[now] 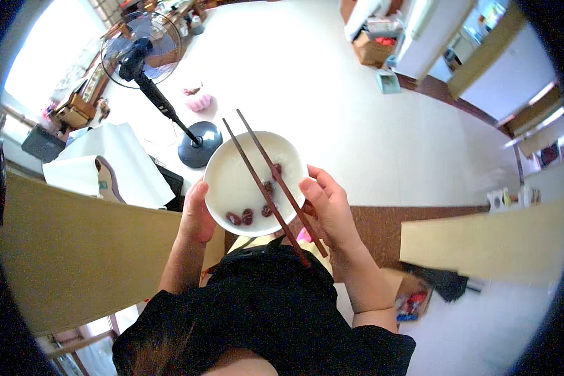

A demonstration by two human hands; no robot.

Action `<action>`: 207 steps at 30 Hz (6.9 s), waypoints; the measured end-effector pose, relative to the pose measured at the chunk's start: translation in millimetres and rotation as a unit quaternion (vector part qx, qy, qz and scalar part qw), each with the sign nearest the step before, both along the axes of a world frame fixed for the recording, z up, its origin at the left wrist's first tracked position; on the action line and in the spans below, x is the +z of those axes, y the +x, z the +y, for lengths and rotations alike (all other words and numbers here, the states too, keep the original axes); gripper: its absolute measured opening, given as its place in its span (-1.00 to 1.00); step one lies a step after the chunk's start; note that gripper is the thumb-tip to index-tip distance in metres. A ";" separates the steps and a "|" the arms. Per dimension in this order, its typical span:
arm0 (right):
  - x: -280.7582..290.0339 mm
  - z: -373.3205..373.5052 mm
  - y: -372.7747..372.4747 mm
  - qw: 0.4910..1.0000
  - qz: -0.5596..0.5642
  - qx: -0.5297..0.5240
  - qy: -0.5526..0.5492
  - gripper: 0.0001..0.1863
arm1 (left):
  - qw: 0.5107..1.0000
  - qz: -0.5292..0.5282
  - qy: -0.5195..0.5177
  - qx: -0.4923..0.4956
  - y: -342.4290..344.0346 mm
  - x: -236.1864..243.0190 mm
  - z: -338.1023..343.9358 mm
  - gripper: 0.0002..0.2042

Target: The person scoops a white porridge with red dates from a pot into two bowls using a ladle. They then carry the bowls and a basket of steamed buns from the kitchen to a table in the living room and place them down.

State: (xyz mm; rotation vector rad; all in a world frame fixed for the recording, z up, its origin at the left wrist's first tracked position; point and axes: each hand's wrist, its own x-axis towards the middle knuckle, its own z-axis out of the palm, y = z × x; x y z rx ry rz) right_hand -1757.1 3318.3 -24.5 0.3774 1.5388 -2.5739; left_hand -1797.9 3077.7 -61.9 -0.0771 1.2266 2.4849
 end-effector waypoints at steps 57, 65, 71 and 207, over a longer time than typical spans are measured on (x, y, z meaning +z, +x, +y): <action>-162.8 -435.2 -1672.6 0.918 -0.008 0.394 -0.051 -0.39 | 0.912 -0.013 -0.063 0.405 -1483.1 -154.8 -387.1 -0.45; -241.1 -546.3 -1880.9 0.856 -0.054 0.514 -0.031 -0.35 | 0.888 -0.036 -0.033 0.457 -1646.2 -225.3 -475.7 -0.42; -290.7 -626.9 -2001.3 0.805 -0.073 0.589 0.023 -0.36 | 0.866 -0.067 0.013 0.496 -1745.2 -284.0 -531.3 -0.46; -220.8 -249.1 -1002.7 -0.227 0.261 0.915 -0.208 -0.84 | -0.235 -0.262 0.005 0.936 -1023.5 -218.7 200.2 -0.77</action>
